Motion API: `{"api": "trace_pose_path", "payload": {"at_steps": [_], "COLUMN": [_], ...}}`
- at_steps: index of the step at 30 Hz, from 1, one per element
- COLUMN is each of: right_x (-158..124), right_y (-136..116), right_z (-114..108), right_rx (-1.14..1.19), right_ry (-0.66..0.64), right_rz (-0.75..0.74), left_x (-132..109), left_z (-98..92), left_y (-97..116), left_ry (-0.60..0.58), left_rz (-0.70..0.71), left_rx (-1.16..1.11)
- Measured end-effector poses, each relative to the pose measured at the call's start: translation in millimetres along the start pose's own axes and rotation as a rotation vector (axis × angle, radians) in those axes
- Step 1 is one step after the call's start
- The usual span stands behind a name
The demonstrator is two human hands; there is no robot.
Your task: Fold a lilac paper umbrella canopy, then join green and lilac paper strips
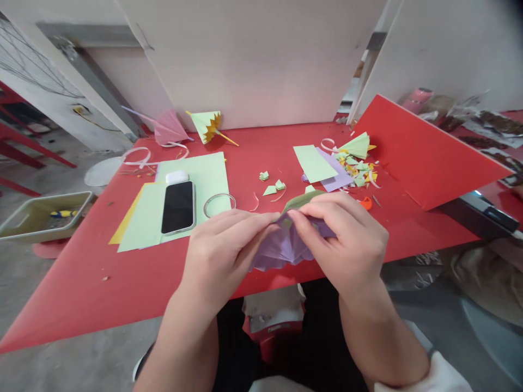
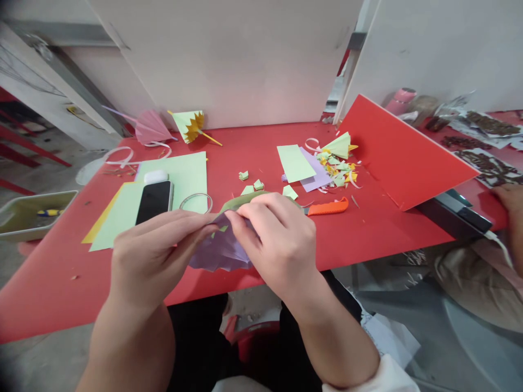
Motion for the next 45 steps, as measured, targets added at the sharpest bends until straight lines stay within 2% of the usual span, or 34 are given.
{"api": "trace_pose_path", "payload": {"at_steps": [13, 21, 36, 45], "right_x": [0.5, -2.1, -5.1, -6.9], "right_y": [-3.9, -3.9, -5.4, -9.1], "right_z": [-1.1, 5.3, 12.4, 13.9], "right_rx": [-0.005, 0.046, 0.039, 0.054], "right_ry": [0.005, -0.082, -0.141, -0.176], "right_rz": [-0.021, 0.001, 0.004, -0.013], "left_x": [2.4, -1.9, -0.4, -0.1], "left_z": [-0.5, -4.0, -4.4, -1.6], "left_y": [-0.6, -0.6, -6.1, -8.9], "left_ry": [-0.015, 0.086, 0.084, 0.04], "left_rz": [-0.051, -0.088, -0.187, -0.249], "left_rx": [0.018, 0.095, 0.051, 0.024]}}
Point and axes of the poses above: each hand's wrist, its own x-axis towards the middle knuckle, its own z-axis out of the palm, y = z × x, the point moved 9 cm from there along x, towards the middle knuckle, and after that the axes turned 1 degree about -y, right-handed, at the moved point
